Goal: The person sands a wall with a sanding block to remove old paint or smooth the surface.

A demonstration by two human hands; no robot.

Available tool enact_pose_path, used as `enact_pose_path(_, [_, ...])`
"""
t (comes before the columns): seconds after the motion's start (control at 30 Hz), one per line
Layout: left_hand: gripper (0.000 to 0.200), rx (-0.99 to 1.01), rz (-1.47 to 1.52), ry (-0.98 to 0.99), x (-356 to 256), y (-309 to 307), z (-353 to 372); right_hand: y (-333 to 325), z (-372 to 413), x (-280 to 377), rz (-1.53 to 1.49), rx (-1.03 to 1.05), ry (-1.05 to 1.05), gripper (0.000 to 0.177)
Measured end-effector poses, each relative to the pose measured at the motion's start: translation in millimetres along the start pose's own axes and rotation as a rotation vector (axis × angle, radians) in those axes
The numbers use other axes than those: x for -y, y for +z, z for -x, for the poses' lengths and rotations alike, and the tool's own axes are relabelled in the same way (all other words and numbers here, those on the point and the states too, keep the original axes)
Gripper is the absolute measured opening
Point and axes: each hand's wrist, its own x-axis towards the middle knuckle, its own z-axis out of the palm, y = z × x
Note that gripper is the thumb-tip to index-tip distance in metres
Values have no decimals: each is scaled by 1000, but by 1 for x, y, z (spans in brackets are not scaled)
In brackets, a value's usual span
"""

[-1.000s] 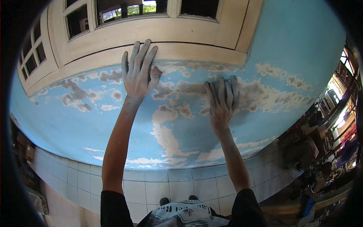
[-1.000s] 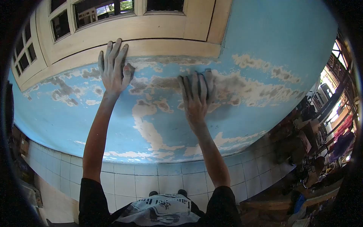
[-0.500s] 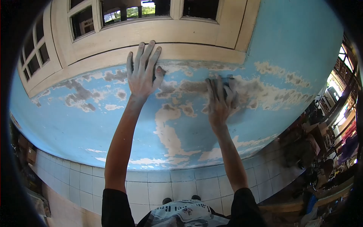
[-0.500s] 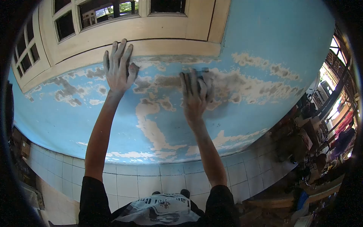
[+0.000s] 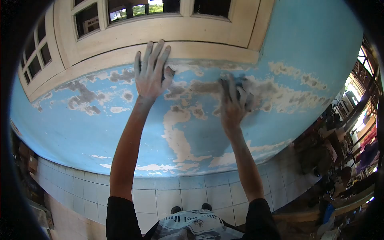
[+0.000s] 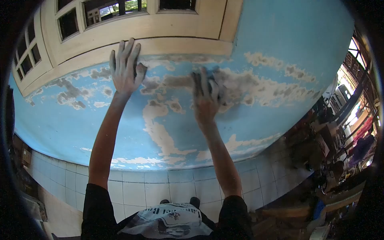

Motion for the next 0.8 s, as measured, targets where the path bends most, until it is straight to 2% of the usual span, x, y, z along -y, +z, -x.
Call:
enact_pose_path(0.1, [45,-5,15,8,-3,1,2,-12,-6,7,80,-74,-49,46])
enact_pose_path(0.17, [45,5,-6,8,-2,1,2,-9,0,-5,79,25,-61,44])
enact_pose_path(0.2, [46,-23,11,10,-2,4,3,1,-1,-3,78,12,-69,44])
enact_pose_path(0.27, [46,-22,4,12,0,3,2,6,-5,9,-127,-47,14,40])
enact_pose_path(0.37, [46,-9,19,19,-1,1,2,-2,-15,21,-65,-34,-68,41])
enact_pose_path(0.5, [45,-10,8,15,1,-1,1,6,-7,13,-57,-14,-18,39])
enact_pose_path(0.57, [45,-3,29,15,-4,1,2,12,-20,26,-155,-145,-62,41])
enact_pose_path(0.67, [45,6,16,21,0,-3,2,10,-38,38,-177,-50,-139,42])
enact_pose_path(0.8, [44,6,20,13,-1,-1,1,39,-14,29,-214,-80,-105,39])
